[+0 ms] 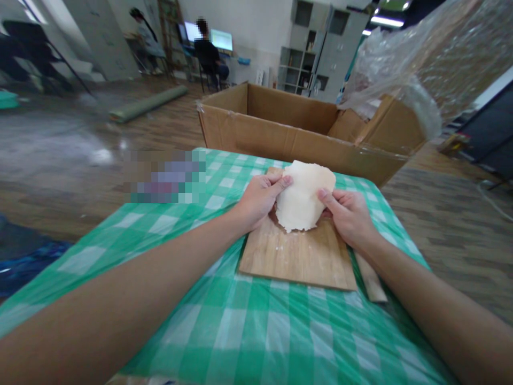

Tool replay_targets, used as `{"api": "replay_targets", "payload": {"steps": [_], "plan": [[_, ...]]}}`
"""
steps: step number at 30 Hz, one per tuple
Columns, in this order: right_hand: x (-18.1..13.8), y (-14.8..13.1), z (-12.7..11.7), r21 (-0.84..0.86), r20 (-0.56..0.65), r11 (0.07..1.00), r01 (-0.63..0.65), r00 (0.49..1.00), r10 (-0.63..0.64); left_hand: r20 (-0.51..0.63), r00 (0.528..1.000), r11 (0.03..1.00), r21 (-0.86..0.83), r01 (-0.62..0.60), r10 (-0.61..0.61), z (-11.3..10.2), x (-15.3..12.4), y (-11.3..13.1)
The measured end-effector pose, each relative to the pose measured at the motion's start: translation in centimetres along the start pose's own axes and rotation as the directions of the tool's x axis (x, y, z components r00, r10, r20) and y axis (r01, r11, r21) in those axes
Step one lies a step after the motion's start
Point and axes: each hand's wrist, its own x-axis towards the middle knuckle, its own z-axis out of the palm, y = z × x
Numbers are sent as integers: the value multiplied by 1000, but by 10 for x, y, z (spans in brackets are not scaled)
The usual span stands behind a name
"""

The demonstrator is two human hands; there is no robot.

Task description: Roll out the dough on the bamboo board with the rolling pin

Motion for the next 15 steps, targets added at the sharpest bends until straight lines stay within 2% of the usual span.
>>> {"api": "replay_targets", "payload": {"steps": [5,7,10,15], "plan": [[3,7,-2,60,-2,998,-14,1000,14,67,995,997,-18,80,-79,-1,-1,1],[4,8,-2,80,35,996,-36,999,33,82,994,997,-20,74,-73,-1,-2,2],[4,8,-2,90,70,995,-35,997,29,45,999,1000,5,24,-24,-2,-1,1],[5,10,-3,124,7,992,18,1000,-19,39,999,999,17,29,-30,-2,-1,0]]}}
